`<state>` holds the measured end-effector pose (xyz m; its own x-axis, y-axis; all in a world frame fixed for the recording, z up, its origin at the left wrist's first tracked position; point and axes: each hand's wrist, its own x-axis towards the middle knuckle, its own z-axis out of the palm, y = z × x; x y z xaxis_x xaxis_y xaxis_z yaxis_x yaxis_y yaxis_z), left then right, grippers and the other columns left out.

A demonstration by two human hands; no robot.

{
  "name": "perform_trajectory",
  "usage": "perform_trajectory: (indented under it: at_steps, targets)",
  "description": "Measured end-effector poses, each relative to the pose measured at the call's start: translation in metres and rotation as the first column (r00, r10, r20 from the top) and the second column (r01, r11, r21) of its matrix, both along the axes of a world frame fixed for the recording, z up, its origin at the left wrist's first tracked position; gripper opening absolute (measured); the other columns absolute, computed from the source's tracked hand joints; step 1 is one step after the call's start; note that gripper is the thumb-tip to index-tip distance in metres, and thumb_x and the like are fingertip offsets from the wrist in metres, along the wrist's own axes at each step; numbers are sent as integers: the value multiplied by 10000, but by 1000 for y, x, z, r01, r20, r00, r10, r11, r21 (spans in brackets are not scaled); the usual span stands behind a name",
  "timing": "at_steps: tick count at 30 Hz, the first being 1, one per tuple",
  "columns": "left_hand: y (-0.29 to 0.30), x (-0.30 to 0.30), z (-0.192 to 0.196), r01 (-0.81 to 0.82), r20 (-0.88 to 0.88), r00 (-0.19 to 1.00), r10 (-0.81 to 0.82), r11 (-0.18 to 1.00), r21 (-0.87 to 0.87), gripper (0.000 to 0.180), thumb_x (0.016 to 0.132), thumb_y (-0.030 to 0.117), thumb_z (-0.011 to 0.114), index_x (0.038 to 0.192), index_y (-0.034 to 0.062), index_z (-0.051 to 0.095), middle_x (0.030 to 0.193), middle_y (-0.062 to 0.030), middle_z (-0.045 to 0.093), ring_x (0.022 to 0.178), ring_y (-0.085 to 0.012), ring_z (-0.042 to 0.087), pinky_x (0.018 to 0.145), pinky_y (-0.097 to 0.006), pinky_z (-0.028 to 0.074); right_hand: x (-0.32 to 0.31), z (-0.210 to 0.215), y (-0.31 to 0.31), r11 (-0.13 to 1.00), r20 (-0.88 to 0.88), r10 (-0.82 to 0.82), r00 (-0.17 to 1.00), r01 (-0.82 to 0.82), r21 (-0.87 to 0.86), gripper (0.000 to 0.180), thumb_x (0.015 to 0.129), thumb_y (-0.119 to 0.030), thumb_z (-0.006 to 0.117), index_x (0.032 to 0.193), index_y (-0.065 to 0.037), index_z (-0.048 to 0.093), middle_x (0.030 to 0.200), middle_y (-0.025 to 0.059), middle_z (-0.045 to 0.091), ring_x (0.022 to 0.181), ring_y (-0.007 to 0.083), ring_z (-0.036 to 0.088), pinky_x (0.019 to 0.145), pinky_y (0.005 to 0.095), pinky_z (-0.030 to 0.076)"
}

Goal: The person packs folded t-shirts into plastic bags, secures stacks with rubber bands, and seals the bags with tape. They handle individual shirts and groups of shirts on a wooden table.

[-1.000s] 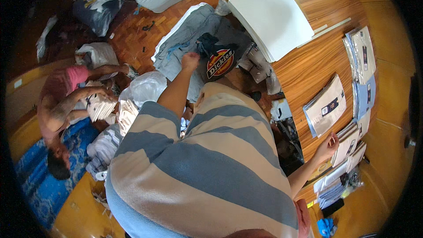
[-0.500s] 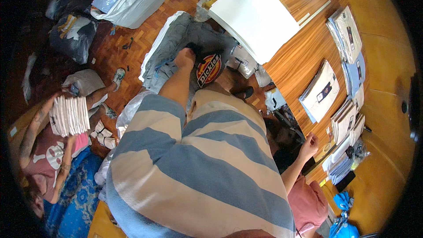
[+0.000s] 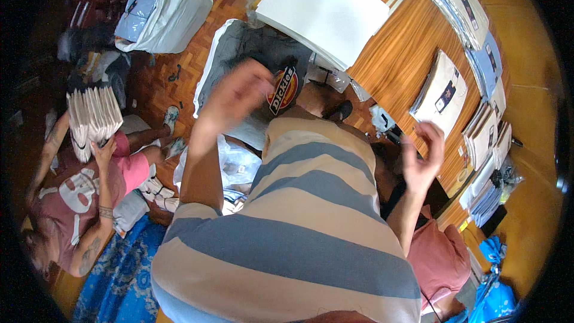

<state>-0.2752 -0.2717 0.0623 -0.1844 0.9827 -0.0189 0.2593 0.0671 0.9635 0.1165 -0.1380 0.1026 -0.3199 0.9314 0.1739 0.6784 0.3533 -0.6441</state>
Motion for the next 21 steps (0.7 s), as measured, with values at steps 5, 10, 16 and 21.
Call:
perform_trajectory:
  at_steps: [5, 10, 16, 21]
  targets:
    - [32, 78, 91, 589, -87, 802, -591, 807, -47, 222, 998, 236, 685, 1118, 58, 633, 718, -151, 617, 631, -333, 655, 592, -391, 490, -102, 54, -6, 550, -263, 731, 630, -771, -320, 785, 803, -189, 835, 1495, -43, 495, 1365, 237, 632, 1254, 412, 620, 979, 500, 523]
    - [65, 112, 137, 603, -7, 789, -614, 777, -180, 278, 970, 226, 730, 1152, 33, 646, 716, -117, 639, 540, -254, 606, 513, -371, 436, -30, 75, 25, 504, -394, 667, 632, -773, -385, 263, 1057, -175, 594, 1281, -37, 608, 965, 232, 699, 882, 422, 718, 732, 483, 557]
    - [120, 151, 101, 469, -278, 852, -444, 883, 27, 119, 972, 88, 717, 1046, -4, 701, 764, -102, 672, 593, -148, 587, 542, -310, 436, 105, 52, 106, 672, -397, 343, 851, -518, -529, 249, 1095, -219, 565, 1027, -16, 692, 788, 28, 646, 681, 102, 581, 646, 287, 491]
    - [123, 201, 76, 213, -248, 945, -213, 977, -30, 171, 1043, 166, 634, 1047, 14, 710, 789, -122, 669, 660, -197, 608, 615, -365, 462, 146, 11, 119, 709, -387, 265, 883, -451, -543, 234, 1091, -184, 566, 975, -8, 668, 773, 5, 614, 643, 65, 548, 583, 256, 468]
